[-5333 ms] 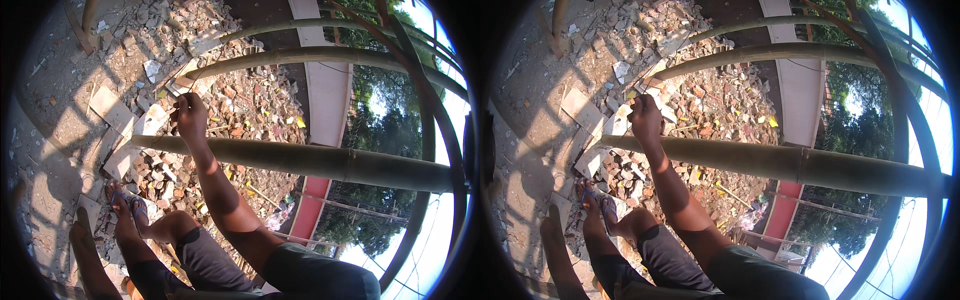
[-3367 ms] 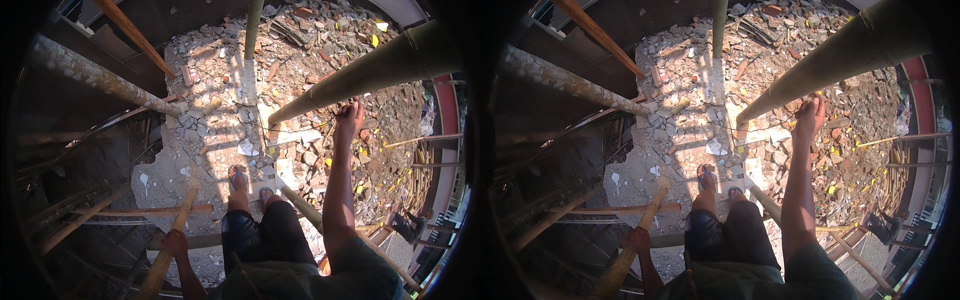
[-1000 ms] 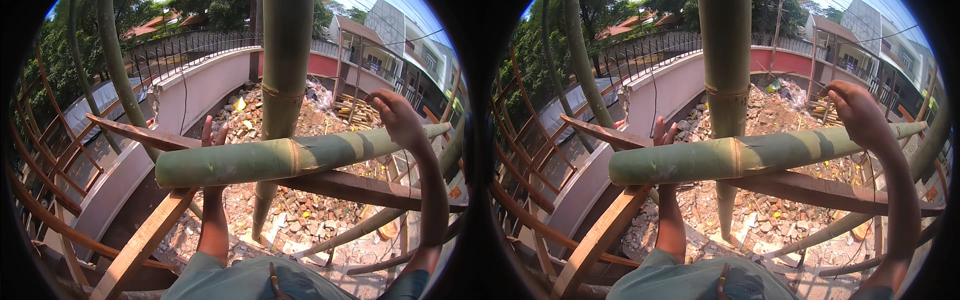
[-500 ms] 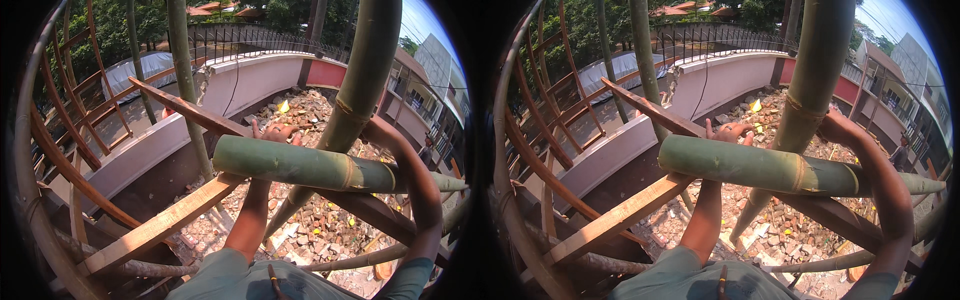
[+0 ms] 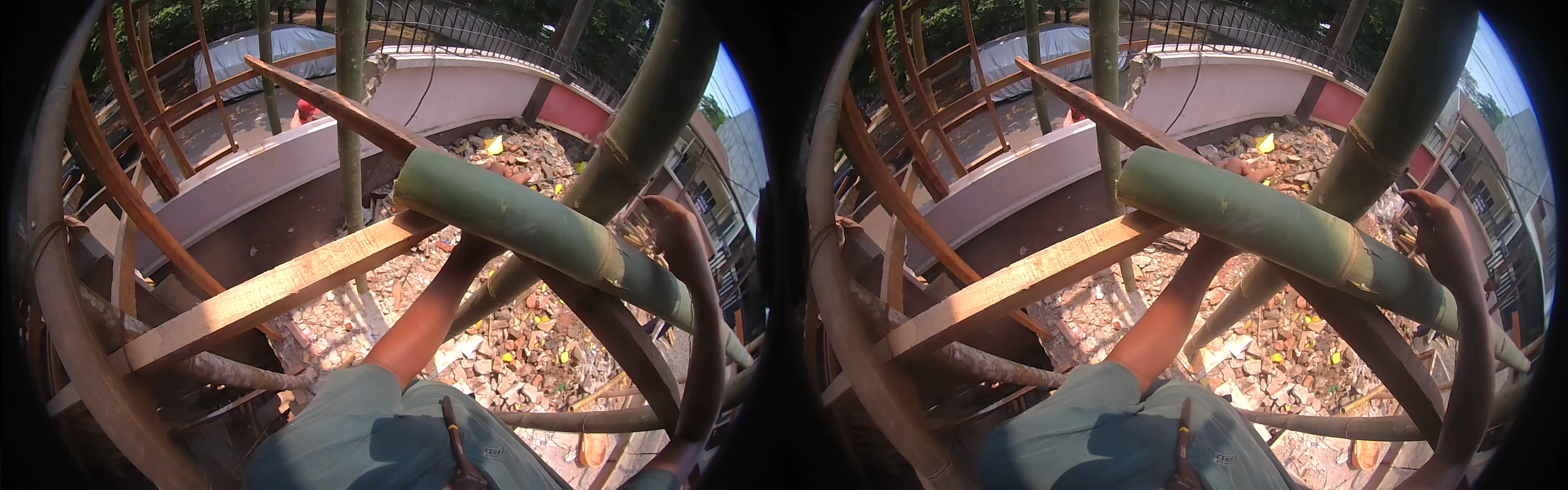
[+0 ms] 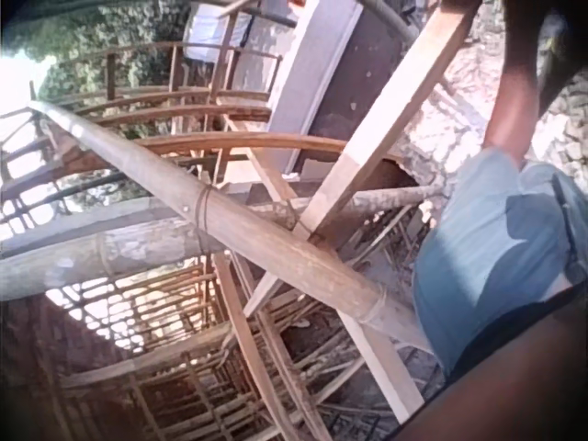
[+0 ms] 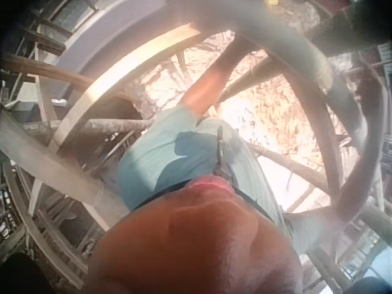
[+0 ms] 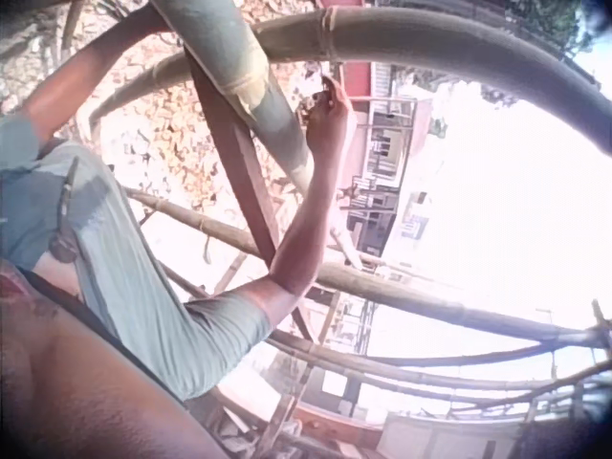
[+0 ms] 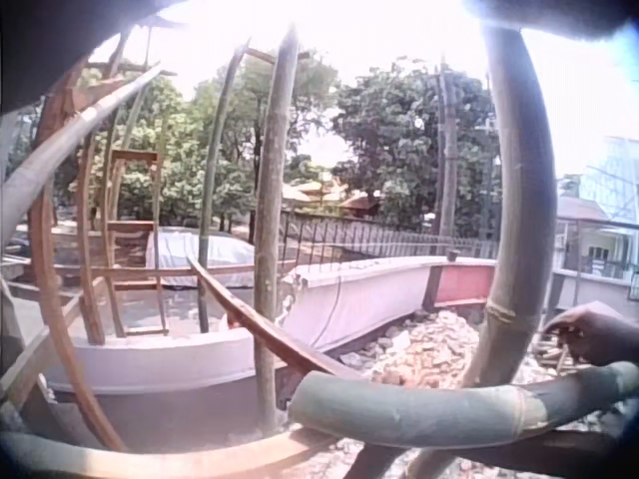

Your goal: The person assembles a bamboo scaffolding structure on a construction site. They position bamboo poles onto a metal frame, secure them with wire using pliers, and adjust the components to ensure stability.

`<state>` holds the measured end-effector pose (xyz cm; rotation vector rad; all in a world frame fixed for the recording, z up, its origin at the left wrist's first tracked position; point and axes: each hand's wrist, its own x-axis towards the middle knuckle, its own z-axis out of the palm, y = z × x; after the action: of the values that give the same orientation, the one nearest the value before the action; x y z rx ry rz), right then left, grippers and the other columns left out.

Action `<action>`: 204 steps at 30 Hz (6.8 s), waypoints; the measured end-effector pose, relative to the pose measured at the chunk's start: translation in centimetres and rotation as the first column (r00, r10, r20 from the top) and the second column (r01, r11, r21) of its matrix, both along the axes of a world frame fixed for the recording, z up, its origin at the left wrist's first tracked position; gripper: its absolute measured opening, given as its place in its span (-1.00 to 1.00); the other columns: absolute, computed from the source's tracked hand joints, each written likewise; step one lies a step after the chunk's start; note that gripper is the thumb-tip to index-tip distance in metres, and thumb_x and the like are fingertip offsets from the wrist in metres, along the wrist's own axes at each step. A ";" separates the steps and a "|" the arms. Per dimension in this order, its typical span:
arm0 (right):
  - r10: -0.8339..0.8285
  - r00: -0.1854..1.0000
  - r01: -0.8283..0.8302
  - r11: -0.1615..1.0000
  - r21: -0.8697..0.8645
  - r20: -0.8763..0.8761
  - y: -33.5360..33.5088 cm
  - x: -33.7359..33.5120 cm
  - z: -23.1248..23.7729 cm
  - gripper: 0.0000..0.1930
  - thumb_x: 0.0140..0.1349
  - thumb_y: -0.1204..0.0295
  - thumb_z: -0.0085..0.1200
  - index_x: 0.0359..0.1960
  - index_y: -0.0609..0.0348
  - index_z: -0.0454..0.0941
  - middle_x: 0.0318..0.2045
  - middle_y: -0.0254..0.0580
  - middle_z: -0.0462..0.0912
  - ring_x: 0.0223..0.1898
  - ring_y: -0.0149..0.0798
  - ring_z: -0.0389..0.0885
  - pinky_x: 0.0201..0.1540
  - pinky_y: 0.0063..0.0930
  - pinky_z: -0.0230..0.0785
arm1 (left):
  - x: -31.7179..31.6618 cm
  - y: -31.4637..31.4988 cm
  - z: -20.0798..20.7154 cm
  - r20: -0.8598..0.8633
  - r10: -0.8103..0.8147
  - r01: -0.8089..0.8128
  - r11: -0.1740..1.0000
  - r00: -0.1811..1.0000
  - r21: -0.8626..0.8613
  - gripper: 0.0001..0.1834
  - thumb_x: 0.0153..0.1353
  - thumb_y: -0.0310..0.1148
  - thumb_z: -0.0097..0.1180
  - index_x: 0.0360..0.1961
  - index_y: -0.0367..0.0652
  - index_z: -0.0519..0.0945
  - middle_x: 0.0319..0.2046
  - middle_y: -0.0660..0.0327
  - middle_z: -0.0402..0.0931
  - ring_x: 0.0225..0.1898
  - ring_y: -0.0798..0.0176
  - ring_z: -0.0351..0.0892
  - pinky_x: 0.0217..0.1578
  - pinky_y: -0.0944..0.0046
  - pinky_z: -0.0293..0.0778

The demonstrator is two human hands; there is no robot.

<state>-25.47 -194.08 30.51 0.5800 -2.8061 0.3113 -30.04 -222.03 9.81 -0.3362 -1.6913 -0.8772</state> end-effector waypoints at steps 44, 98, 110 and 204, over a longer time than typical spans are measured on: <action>0.406 0.907 -0.098 0.458 -0.884 0.110 -5.3 15.5 -14.0 -0.78 0.53 0.34 -0.19 -0.11 0.23 0.45 -0.70 -0.45 0.33 -0.68 -0.57 0.28 -0.60 -0.58 0.15 | 17.5 1.4 -0.8 0.124 -0.986 0.455 0.062 -0.109 0.888 -0.52 0.56 -0.06 -0.36 -0.55 -0.01 0.21 -0.75 0.39 0.08 -0.69 0.34 0.18 -0.24 0.17 0.44; 0.106 0.978 -0.206 0.356 -0.911 -0.180 -15.9 5.4 -30.3 -0.75 0.34 0.36 0.00 -0.02 0.19 0.48 -0.25 -0.10 0.62 -0.19 -0.14 0.63 -0.09 -0.30 0.44 | 16.8 4.2 1.7 0.687 -0.442 0.561 0.825 0.577 0.060 -0.57 0.52 -0.17 -0.23 -0.37 -0.32 0.41 -0.58 0.00 0.40 -0.51 -0.10 0.39 -0.35 0.05 0.36; 0.684 0.725 0.196 -0.101 -0.975 0.075 -11.4 7.4 -24.2 -0.59 0.41 0.25 -0.11 0.07 0.33 0.54 -0.06 -0.05 0.65 -0.05 -0.23 0.63 0.07 -0.38 0.44 | 17.2 2.5 1.2 0.446 -0.164 0.365 0.834 0.880 -0.413 -0.83 0.32 -0.39 0.04 -0.36 -0.29 0.48 -0.37 0.00 0.48 -0.24 -0.11 0.46 -0.15 -0.01 0.36; 0.877 0.444 0.482 -0.405 -0.777 -0.181 -16.1 9.0 -25.1 -0.52 0.54 0.01 -0.36 -0.21 0.17 0.45 -0.69 -0.46 0.16 -0.69 -0.54 0.00 -0.67 -0.67 -0.12 | 16.9 -4.6 -3.3 0.539 -0.821 0.964 -0.052 -0.190 0.261 -0.37 0.50 -0.07 -0.15 -0.37 -0.47 0.71 -0.37 -0.07 0.70 -0.29 0.05 0.73 -0.21 0.23 0.59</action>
<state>-16.43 -210.17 5.43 0.7803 -0.8743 3.4583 -13.10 -226.67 6.55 -1.9529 -1.9272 -2.0430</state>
